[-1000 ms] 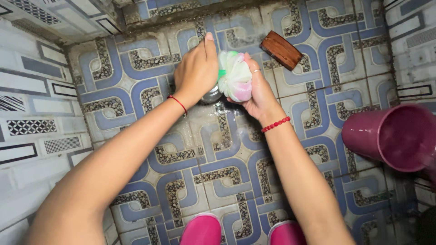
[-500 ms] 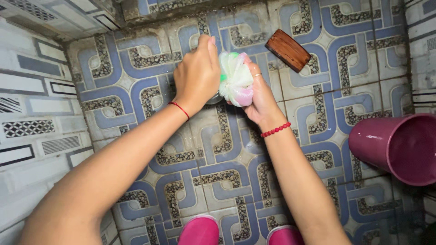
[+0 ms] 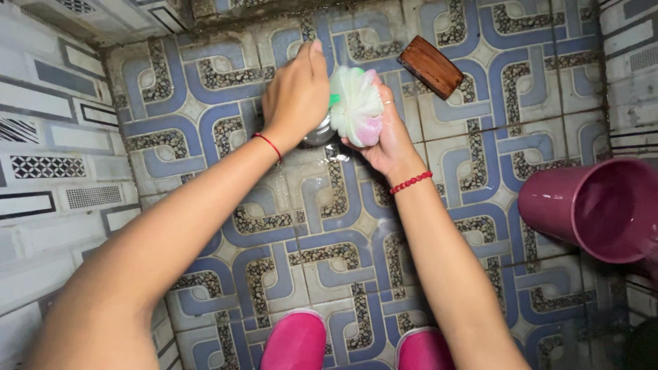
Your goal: The person scrubs the floor using a scouring pad and a brush after applying liquid from a bottle, then rinses the area using water from a bucket with a pink scoop.
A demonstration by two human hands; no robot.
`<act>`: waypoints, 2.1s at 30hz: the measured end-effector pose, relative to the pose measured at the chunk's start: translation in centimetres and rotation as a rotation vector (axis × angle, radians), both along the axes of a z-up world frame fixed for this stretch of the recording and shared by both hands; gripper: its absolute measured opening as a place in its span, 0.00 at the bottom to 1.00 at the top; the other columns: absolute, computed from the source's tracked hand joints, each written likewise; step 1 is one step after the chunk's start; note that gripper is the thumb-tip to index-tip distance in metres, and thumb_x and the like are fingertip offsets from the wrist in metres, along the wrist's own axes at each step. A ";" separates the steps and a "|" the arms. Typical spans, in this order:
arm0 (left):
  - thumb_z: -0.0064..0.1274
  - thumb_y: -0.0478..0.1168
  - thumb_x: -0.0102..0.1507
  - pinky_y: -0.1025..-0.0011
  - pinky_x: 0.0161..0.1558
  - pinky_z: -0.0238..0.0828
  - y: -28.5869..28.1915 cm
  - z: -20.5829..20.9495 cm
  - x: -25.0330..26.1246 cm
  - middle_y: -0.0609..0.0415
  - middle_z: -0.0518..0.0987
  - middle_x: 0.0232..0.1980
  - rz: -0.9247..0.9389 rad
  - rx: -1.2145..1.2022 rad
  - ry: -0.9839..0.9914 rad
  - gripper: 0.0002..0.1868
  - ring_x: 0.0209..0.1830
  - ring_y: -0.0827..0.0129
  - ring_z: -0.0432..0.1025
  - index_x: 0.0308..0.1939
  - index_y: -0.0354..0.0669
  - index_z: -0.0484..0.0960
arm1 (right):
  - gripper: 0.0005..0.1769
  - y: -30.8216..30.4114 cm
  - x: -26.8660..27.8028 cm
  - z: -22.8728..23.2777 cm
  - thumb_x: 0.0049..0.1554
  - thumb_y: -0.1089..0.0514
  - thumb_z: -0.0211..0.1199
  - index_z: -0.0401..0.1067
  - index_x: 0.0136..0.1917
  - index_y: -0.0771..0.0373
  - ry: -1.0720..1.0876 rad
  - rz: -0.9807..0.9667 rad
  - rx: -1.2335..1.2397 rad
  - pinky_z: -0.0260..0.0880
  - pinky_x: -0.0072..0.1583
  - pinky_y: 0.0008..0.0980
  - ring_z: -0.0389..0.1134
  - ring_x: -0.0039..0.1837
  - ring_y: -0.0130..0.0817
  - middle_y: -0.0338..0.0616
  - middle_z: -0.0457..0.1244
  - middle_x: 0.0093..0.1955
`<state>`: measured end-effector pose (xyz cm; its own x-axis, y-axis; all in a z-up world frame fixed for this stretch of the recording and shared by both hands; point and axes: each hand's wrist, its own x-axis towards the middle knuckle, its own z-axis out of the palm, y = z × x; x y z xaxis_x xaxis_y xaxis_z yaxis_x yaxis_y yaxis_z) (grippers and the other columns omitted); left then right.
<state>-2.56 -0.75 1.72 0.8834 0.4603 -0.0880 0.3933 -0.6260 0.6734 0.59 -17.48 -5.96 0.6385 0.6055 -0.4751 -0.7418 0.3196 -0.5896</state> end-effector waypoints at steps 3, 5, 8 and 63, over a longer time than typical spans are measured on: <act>0.29 0.52 0.72 0.39 0.43 0.68 -0.1 0.4 0.1 0.34 0.82 0.37 -0.011 0.064 -0.009 0.21 0.41 0.32 0.75 0.51 0.47 0.76 | 0.34 0.2 0.3 0.1 0.60 0.27 0.52 0.69 0.67 0.51 -0.006 0.003 0.004 0.76 0.41 0.35 0.73 0.49 0.32 0.39 0.70 0.55; 0.31 0.51 0.72 0.39 0.40 0.68 -0.2 0.3 0.2 0.34 0.82 0.35 -0.024 0.096 -0.042 0.19 0.38 0.32 0.76 0.52 0.47 0.76 | 0.35 0.3 0.3 -0.1 0.60 0.27 0.53 0.69 0.67 0.52 -0.005 -0.001 -0.001 0.76 0.42 0.36 0.73 0.48 0.34 0.40 0.69 0.55; 0.32 0.50 0.72 0.39 0.37 0.68 -0.1 -0.1 0.4 0.35 0.82 0.33 -0.036 0.143 -0.080 0.18 0.35 0.32 0.76 0.52 0.47 0.75 | 0.34 0.6 0.3 -0.4 0.60 0.29 0.53 0.67 0.69 0.51 -0.048 -0.023 0.047 0.75 0.42 0.38 0.73 0.49 0.34 0.40 0.69 0.56; 0.64 0.39 0.63 0.62 0.58 0.68 6.0 -2.7 -3.4 0.50 0.78 0.51 -0.404 0.038 -0.507 0.10 0.52 0.55 0.71 0.45 0.42 0.80 | 0.19 5.2 13.2 -5.6 0.61 0.46 0.67 0.69 0.61 0.53 -1.696 -0.157 -1.509 0.71 0.48 0.51 0.65 0.53 0.60 0.60 0.57 0.59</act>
